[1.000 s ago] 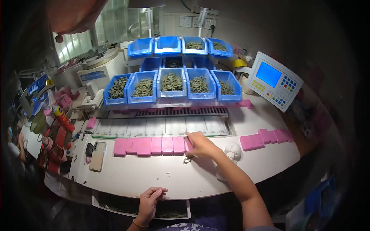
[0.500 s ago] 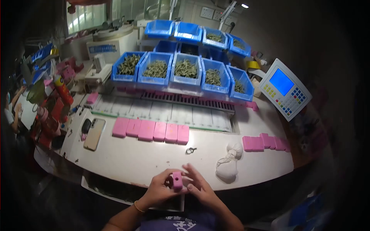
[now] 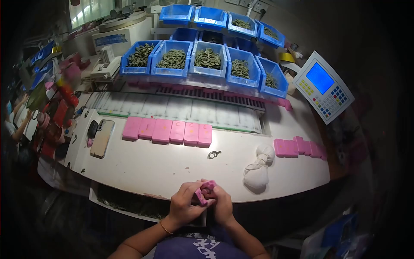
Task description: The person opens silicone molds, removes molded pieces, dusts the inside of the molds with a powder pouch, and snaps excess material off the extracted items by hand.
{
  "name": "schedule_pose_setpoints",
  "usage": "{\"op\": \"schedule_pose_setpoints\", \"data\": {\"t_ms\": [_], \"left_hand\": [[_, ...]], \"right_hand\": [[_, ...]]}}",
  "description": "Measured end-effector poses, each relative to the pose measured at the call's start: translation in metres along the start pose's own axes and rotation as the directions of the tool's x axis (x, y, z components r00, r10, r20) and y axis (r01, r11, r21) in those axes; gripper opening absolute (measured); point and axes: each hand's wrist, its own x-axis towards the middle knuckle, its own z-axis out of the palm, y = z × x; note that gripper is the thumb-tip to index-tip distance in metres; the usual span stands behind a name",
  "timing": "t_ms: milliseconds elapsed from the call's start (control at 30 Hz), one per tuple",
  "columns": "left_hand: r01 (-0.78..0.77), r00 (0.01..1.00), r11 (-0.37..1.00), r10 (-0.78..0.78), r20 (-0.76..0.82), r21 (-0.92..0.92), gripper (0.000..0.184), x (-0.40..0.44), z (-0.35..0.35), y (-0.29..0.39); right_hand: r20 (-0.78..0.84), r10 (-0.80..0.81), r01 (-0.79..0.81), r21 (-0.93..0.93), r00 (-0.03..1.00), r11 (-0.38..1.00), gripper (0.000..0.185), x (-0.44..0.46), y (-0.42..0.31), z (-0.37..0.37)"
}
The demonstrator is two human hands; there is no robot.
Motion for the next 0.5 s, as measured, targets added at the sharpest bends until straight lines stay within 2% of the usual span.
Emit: {"op": "schedule_pose_setpoints", "data": {"t_ms": [100,167,200,233,300,333,367,400,433,467,500], "left_hand": [[-0.028,0.996,0.999,0.026,-0.090,-0.022,0.055,-0.006,0.009,-0.004],[-0.083,0.983,0.994,0.092,-0.157,0.065,0.053,-0.023,0.020,-0.015],[-0.084,0.984,0.994,0.093,-0.154,0.066,0.053,-0.030,0.019,-0.017],[-0.030,0.990,0.999,0.034,-0.136,0.035,0.052,-0.036,0.016,-0.019],[0.075,0.992,0.997,-0.077,-0.101,-0.024,0.049,-0.041,0.011,-0.024],[0.210,0.944,0.909,-0.284,-0.168,-0.360,0.043,-0.041,0.009,-0.019],[0.131,0.950,0.977,-0.172,-0.259,-0.167,0.039,-0.029,0.003,-0.019],[0.214,0.959,0.963,-0.238,-0.151,-0.162,0.034,-0.017,-0.008,-0.015],[0.297,0.951,0.943,-0.306,-0.042,-0.149,0.030,-0.008,-0.018,-0.009],[0.304,0.949,0.942,-0.313,-0.044,-0.143,0.030,-0.004,-0.022,-0.012],[0.232,0.972,0.970,-0.233,-0.004,-0.072,0.024,0.002,-0.025,-0.016]], "right_hand": [[-0.048,0.021,-0.018,0.068,0.999,0.998,0.043,0.012,-0.008,-0.003],[0.013,0.067,-0.068,0.022,0.998,0.997,0.044,0.021,-0.023,0.004],[0.102,0.079,-0.078,-0.008,0.992,0.997,0.046,0.029,-0.020,-0.005],[0.103,0.078,-0.078,-0.005,0.992,0.997,0.046,0.031,-0.020,-0.005],[0.208,0.098,-0.059,-0.185,0.973,0.981,0.042,0.037,-0.019,-0.004],[0.253,0.061,0.001,-0.240,0.966,0.971,0.034,0.041,-0.012,-0.007],[0.254,0.064,-0.003,-0.233,0.965,0.972,0.034,0.042,-0.013,-0.007],[0.354,-0.058,0.211,-0.410,0.933,0.888,0.032,0.046,-0.019,-0.006],[0.471,-0.148,0.417,-0.538,0.869,0.733,0.030,0.046,-0.021,-0.006],[0.399,-0.118,0.318,-0.485,0.909,0.815,0.027,0.044,-0.021,-0.004],[0.401,-0.118,0.318,-0.480,0.909,0.818,0.027,0.042,-0.022,-0.003]]}}
